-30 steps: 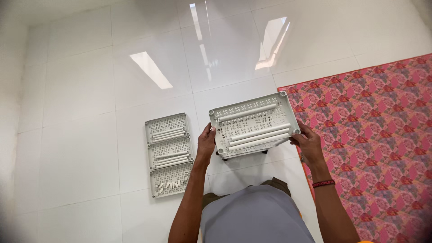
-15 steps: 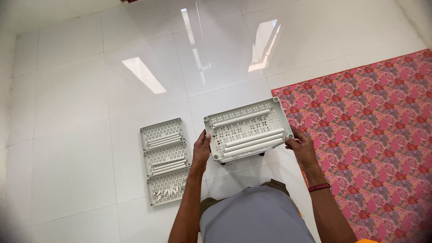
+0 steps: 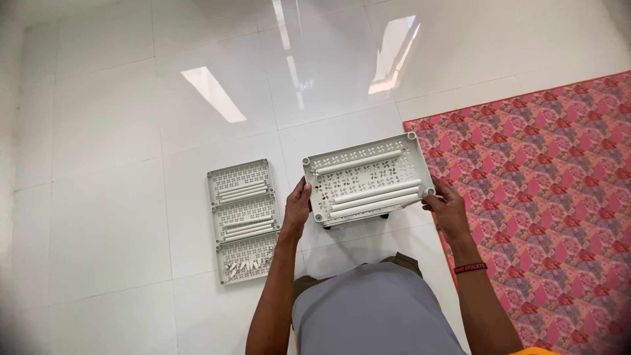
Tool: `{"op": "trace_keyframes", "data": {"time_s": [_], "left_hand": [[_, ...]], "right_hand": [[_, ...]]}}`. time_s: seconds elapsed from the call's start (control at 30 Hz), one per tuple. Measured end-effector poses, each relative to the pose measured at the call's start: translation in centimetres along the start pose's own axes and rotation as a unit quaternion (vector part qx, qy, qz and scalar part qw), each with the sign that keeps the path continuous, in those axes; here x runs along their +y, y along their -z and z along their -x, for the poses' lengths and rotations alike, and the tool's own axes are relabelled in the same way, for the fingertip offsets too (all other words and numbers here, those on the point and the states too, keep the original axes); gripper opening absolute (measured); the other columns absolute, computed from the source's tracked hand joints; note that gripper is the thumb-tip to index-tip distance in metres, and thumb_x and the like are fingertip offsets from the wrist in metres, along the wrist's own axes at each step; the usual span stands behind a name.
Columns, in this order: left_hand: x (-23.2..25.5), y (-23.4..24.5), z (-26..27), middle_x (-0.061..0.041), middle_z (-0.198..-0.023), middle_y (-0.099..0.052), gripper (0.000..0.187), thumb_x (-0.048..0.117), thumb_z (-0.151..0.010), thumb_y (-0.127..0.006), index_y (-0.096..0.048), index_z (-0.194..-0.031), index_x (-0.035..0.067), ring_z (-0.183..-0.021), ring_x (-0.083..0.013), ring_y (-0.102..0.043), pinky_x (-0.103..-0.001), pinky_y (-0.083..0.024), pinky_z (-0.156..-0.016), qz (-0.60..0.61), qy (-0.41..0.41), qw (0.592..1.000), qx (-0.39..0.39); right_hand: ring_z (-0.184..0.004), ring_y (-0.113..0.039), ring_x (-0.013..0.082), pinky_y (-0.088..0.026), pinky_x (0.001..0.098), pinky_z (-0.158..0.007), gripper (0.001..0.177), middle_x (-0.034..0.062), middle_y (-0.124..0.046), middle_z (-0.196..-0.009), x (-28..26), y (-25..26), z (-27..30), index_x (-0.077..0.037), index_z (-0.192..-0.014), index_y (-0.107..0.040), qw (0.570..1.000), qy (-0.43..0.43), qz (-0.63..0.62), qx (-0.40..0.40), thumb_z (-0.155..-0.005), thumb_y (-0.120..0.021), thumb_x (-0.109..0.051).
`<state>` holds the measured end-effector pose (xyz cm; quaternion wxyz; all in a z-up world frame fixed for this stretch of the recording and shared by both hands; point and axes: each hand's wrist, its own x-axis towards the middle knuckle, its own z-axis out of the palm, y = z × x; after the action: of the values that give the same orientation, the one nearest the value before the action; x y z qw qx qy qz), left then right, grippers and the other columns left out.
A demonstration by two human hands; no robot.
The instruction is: The person assembles a white plastic shelving unit by inserting vertical poles into the perforated shelves and securing them with small plastic connectors. They handle multiple shelves and poles, aligning and snapping parts together on a tiled floor.
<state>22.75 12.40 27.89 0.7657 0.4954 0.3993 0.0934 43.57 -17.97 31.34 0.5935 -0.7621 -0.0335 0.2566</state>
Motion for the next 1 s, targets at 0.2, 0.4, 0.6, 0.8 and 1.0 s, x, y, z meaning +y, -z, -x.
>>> {"op": "trace_keyframes", "data": {"time_s": [0.2,0.4,0.6,0.8,1.0], "left_hand": [[-1.1,0.5,0.4,0.000,-0.117,-0.071,0.060,0.038,-0.102,-0.054,-0.044,-0.155,0.010,-0.101,-0.0096,-0.067,-0.031,-0.057,-0.092,0.024,0.003,1.000,-0.009],[-3.9,1.5,0.9,0.003,-0.083,-0.052,0.059,0.040,-0.105,-0.058,-0.055,-0.151,0.004,-0.076,-0.0077,-0.048,-0.027,-0.051,-0.079,0.009,0.001,1.000,-0.005],[-6.0,2.0,2.1,0.001,-0.106,-0.068,0.058,0.042,-0.103,-0.058,-0.057,-0.146,0.002,-0.101,-0.0093,-0.061,-0.030,-0.049,-0.099,0.010,-0.020,1.000,-0.006],[-7.7,3.6,3.8,-0.003,-0.134,-0.068,0.061,0.050,-0.105,-0.046,-0.060,-0.143,0.005,-0.127,-0.0115,-0.060,-0.033,-0.045,-0.112,0.032,-0.030,0.997,-0.056],[-10.5,4.4,3.7,-0.001,-0.133,-0.065,0.049,0.036,-0.106,-0.053,-0.058,-0.146,0.008,-0.123,-0.0128,-0.057,-0.033,-0.043,-0.112,0.024,-0.062,0.992,-0.104]], "right_hand": [[-0.088,-0.065,0.0115,-0.058,0.0294,-0.078,0.052,0.0055,-0.069,-0.110,0.4,-0.2,0.0,-0.003,-0.146,-0.058,0.999,0.022,0.026,0.005,-0.095,-0.067,-0.008],[-0.101,-0.054,0.0261,-0.050,0.0407,-0.092,0.063,0.0196,-0.053,-0.122,-2.5,-3.1,2.2,0.003,-0.145,-0.056,0.906,0.239,0.314,0.153,-0.092,-0.079,-0.021],[-0.123,-0.052,0.0304,-0.037,0.0494,-0.108,0.051,0.0143,-0.059,-0.122,-6.1,-11.6,5.7,-0.011,-0.130,-0.066,0.814,0.433,0.386,-0.027,-0.086,-0.081,-0.033],[-0.114,-0.052,0.0314,-0.035,0.0479,-0.101,0.062,0.0132,-0.060,-0.117,-7.9,-18.4,8.2,-0.011,-0.136,-0.060,0.736,0.448,0.399,-0.312,-0.079,-0.081,-0.021],[-0.105,-0.056,0.0213,-0.038,0.0420,-0.099,0.048,0.0042,-0.061,-0.106,-7.5,-20.3,7.0,-0.017,-0.131,-0.062,0.686,0.368,0.505,-0.374,-0.086,-0.074,-0.007]]}}
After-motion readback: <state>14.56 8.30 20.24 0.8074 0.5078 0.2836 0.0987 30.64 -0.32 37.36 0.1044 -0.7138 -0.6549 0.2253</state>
